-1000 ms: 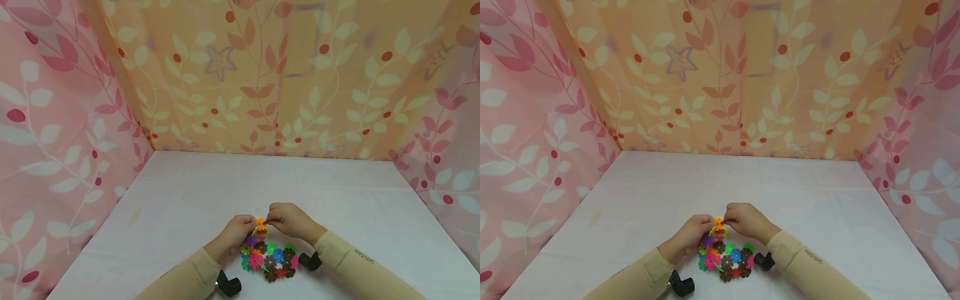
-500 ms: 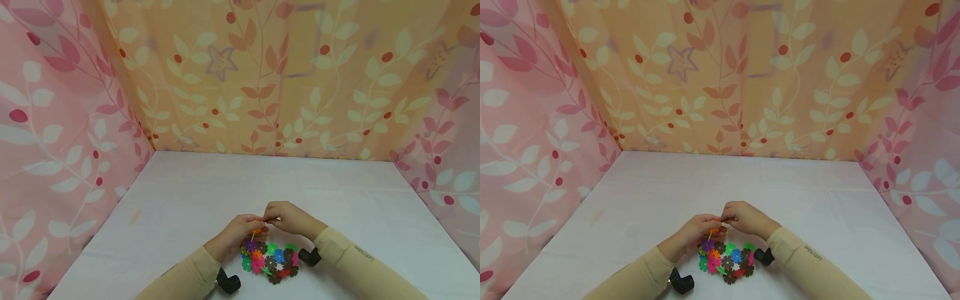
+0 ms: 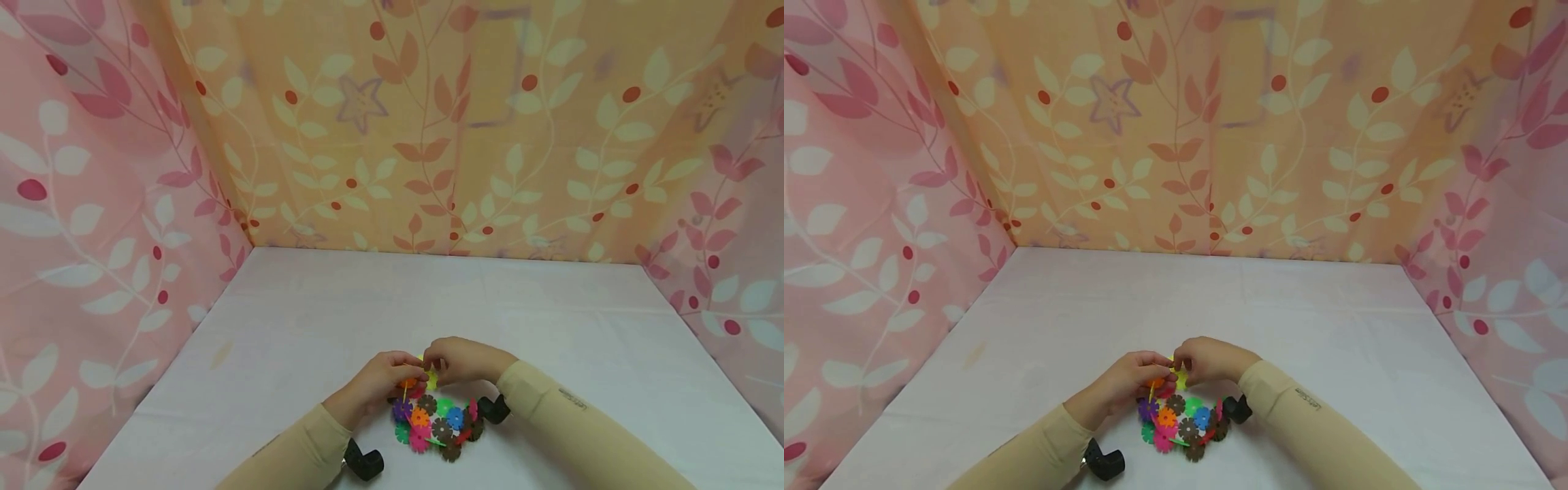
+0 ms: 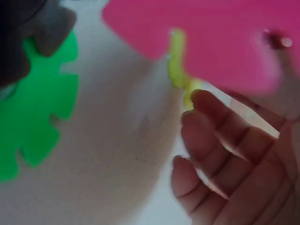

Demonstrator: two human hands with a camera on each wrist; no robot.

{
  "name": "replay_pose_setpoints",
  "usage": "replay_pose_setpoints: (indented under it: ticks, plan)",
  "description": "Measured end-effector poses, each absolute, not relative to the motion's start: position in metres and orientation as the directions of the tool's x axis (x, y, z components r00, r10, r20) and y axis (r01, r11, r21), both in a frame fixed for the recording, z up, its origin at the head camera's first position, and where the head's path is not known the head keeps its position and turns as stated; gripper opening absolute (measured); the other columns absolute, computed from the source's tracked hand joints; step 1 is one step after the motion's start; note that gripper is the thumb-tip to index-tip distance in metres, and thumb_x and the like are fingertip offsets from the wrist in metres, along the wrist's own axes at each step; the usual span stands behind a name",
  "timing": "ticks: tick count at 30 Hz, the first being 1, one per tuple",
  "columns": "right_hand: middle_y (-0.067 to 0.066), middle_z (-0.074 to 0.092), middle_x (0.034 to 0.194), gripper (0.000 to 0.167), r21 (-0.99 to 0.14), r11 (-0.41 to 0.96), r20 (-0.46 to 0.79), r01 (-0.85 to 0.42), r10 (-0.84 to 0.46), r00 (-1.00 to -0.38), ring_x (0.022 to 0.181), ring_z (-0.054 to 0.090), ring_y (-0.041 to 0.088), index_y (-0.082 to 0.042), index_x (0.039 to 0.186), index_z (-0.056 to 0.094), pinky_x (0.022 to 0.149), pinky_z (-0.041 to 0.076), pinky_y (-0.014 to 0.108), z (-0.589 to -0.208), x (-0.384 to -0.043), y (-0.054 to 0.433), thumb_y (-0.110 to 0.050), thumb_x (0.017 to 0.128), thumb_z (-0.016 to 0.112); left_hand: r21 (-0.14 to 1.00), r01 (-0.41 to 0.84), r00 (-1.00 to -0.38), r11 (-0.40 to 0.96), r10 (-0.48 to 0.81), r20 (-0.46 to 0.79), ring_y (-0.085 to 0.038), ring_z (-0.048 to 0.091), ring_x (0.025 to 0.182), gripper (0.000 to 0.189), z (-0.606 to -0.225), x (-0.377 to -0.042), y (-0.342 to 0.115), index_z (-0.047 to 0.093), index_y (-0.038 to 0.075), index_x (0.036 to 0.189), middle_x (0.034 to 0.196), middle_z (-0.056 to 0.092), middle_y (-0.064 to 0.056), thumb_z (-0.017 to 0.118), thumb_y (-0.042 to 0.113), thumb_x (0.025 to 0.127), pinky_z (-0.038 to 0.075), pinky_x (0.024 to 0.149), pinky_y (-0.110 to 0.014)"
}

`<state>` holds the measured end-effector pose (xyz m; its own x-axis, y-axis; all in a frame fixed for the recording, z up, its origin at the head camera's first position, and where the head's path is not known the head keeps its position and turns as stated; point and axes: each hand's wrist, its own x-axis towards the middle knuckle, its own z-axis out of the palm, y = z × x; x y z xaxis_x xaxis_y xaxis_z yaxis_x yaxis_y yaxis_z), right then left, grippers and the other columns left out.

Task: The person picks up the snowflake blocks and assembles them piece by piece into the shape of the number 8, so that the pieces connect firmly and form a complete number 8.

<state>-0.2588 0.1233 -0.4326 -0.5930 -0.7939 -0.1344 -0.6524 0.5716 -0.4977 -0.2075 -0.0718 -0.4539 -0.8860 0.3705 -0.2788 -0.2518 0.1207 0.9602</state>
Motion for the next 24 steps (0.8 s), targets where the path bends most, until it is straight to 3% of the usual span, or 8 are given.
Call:
replay_pose_setpoints:
  ticks: [5,17,24]
  plan:
    - [-0.006,0.052,0.082,0.028,-0.519,0.573,-0.171,-0.635,-0.797,-0.579,0.073,0.048,0.008,-0.021,0.092,0.062,0.066,0.044,0.020,-0.439,-0.257,0.121,-0.012,0.071,0.077,0.960,-0.243,-0.886,0.142,0.369,-0.279,-0.019,0.063,0.084,0.027,-0.453,-0.207,-0.072,0.065,0.002,0.103,0.092,0.069,-0.010,0.062,0.023,0.086,0.052,0.074,-0.034]
    - [-0.009,0.047,0.080,0.022,-0.474,0.553,-0.120,-0.685,-0.812,-0.572,0.071,0.045,0.006,-0.022,0.086,0.058,0.065,0.043,0.019,-0.449,-0.260,0.122,-0.015,0.074,0.075,0.961,-0.250,-0.883,0.121,0.379,-0.277,-0.019,0.064,0.085,0.029,-0.452,-0.207,-0.072,0.064,0.000,0.105,0.094,0.068,-0.013,0.062,0.022,0.086,0.053,0.075,-0.036]
    - [-0.009,0.048,0.086,0.026,-0.467,0.540,-0.097,-0.700,-0.818,-0.567,0.076,0.045,0.006,-0.025,0.094,0.059,0.070,0.043,0.019,-0.453,-0.261,0.122,-0.019,0.075,0.075,0.962,-0.244,-0.886,0.125,0.375,-0.274,-0.018,0.064,0.086,0.029,-0.452,-0.206,-0.076,0.063,-0.002,0.105,0.095,0.069,-0.011,0.062,0.021,0.087,0.052,0.076,-0.036]
